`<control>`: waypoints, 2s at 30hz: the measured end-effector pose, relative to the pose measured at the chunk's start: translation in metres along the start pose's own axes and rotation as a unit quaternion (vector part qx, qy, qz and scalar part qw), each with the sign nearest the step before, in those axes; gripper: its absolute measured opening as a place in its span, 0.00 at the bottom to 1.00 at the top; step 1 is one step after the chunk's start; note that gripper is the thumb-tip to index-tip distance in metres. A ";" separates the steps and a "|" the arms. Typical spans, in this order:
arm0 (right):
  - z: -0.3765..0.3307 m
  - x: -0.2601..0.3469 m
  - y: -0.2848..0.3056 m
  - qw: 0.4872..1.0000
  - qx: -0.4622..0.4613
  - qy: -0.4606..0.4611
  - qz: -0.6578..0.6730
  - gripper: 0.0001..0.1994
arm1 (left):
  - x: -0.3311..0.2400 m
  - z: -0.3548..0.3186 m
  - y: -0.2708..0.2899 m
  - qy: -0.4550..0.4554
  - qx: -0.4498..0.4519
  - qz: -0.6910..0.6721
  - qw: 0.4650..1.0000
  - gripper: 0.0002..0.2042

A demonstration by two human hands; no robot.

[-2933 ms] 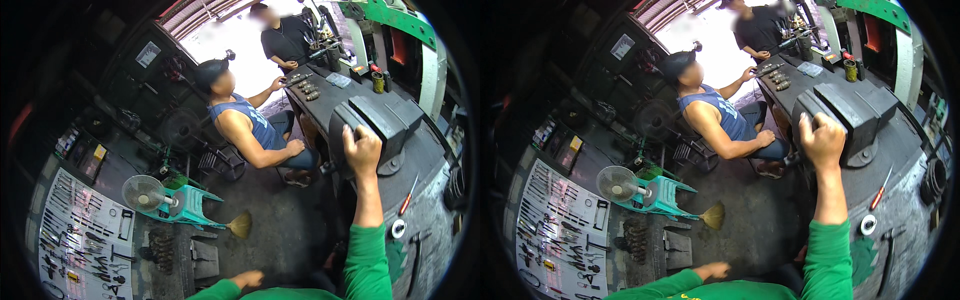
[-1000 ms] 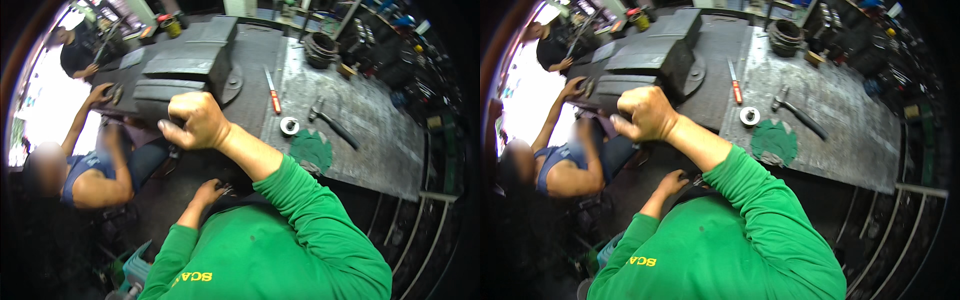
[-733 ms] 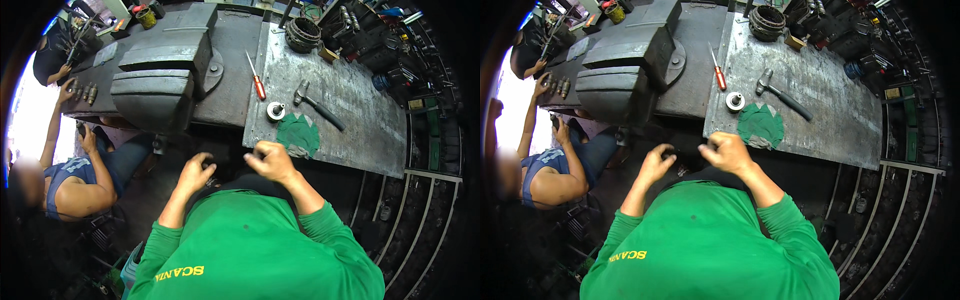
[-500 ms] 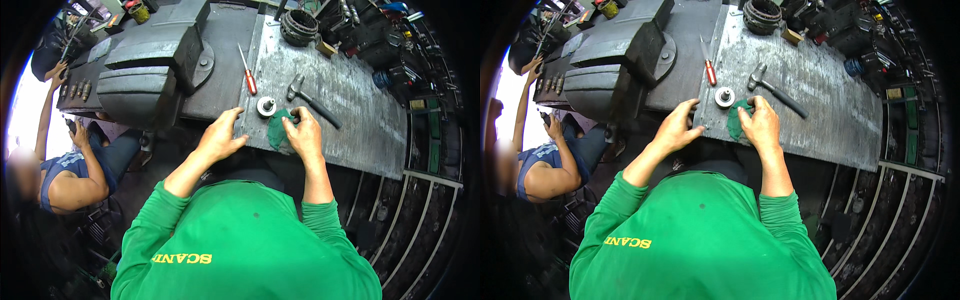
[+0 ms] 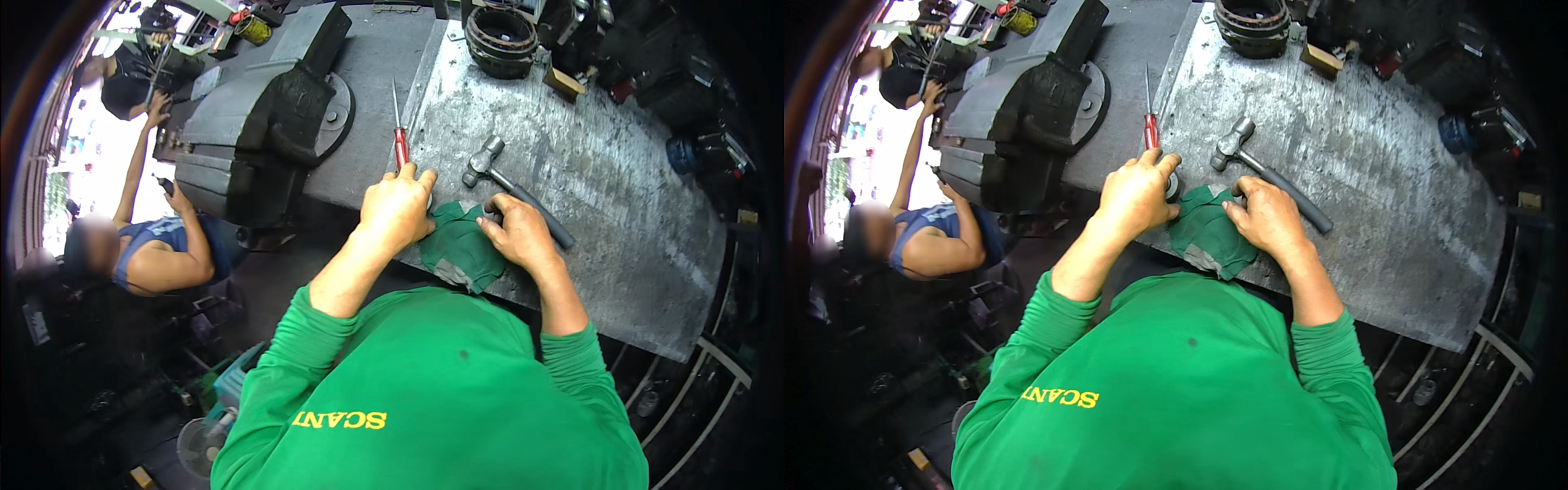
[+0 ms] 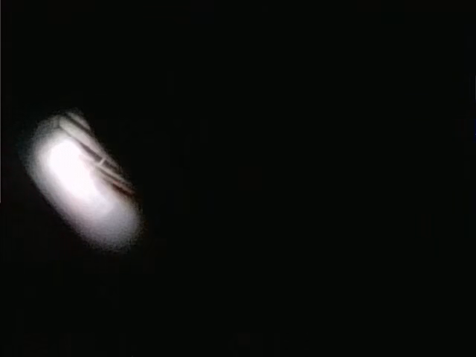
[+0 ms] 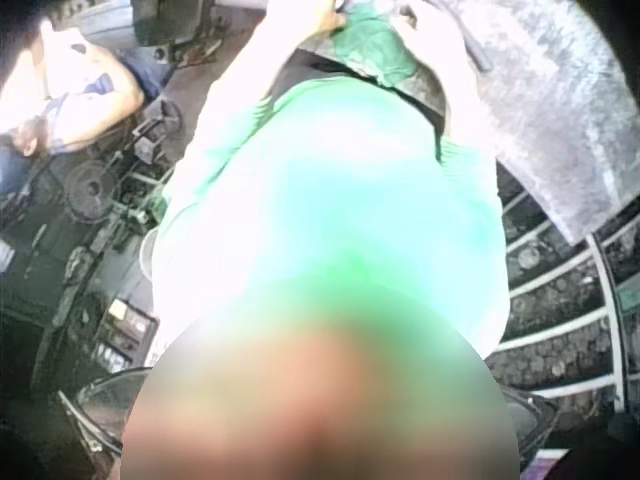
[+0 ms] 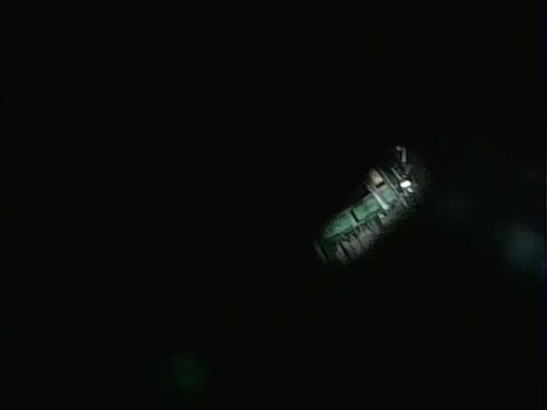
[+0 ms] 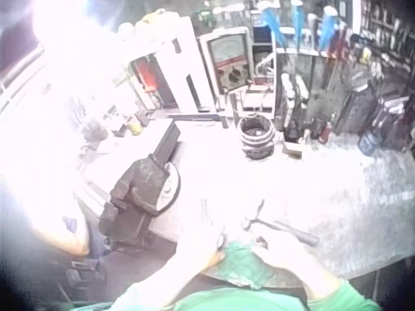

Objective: The person assembles a cylindrical metal part by inserting a pin and tapping it with a hammer. They repeatedly insert and remove the pin, inspect the fit, and use a hammer to drive the pin into place. The person also uses a screwdriver to adjust the part and wipes it with a cloth.

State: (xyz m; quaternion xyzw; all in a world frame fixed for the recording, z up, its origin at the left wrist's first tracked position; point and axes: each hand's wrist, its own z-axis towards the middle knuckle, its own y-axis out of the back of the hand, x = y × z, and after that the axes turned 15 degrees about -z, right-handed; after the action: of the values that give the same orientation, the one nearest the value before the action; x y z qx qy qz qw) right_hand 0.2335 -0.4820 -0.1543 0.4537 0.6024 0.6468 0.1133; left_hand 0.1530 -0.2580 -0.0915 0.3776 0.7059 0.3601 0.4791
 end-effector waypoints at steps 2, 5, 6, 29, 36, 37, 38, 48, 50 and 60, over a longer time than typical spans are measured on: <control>0.002 -0.004 0.003 1.000 -0.004 0.011 0.021 0.16 | -0.005 0.010 -0.003 0.063 0.055 0.014 0.996 0.40; 0.005 -0.009 0.003 0.998 -0.018 0.018 0.060 0.16 | -0.002 0.013 -0.010 0.048 0.034 0.041 0.997 0.34; 0.006 -0.011 0.001 0.998 -0.010 0.014 0.060 0.17 | 0.001 0.014 -0.014 0.060 0.043 0.039 0.997 0.33; 0.001 -0.011 -0.006 0.975 0.040 0.037 0.214 0.16 | 0.043 -0.138 0.043 0.129 -0.221 -0.657 0.709 0.35; -0.011 0.034 -0.024 0.975 0.089 0.056 0.195 0.16 | 0.072 -0.174 -0.076 -0.047 -0.107 -0.954 0.278 0.41; -0.019 0.045 -0.024 0.975 0.078 0.083 0.189 0.16 | 0.069 -0.181 -0.080 -0.077 -0.096 -0.955 0.271 0.41; -0.024 0.056 -0.022 0.975 0.068 0.101 0.188 0.15 | 0.069 -0.186 -0.079 -0.098 -0.101 -0.956 0.257 0.42; -0.133 0.212 -0.058 0.878 0.136 0.216 0.405 0.19 | 0.091 -0.327 -0.099 -0.197 -0.092 -0.946 0.240 0.39; -0.156 0.239 -0.070 0.841 0.163 0.248 0.452 0.29 | 0.091 -0.367 -0.108 -0.197 -0.115 -0.939 0.257 0.38; -0.195 0.339 -0.051 0.820 0.049 0.416 0.392 0.37 | 0.058 -0.437 -0.053 -0.148 -0.256 -0.897 0.328 0.41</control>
State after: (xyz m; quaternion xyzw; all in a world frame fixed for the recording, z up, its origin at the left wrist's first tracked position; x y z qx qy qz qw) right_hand -0.1190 -0.3661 -0.0197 0.3444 0.3947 0.7335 -0.4330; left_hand -0.2865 -0.2948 -0.0378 -0.5787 0.4072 -0.1866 0.6815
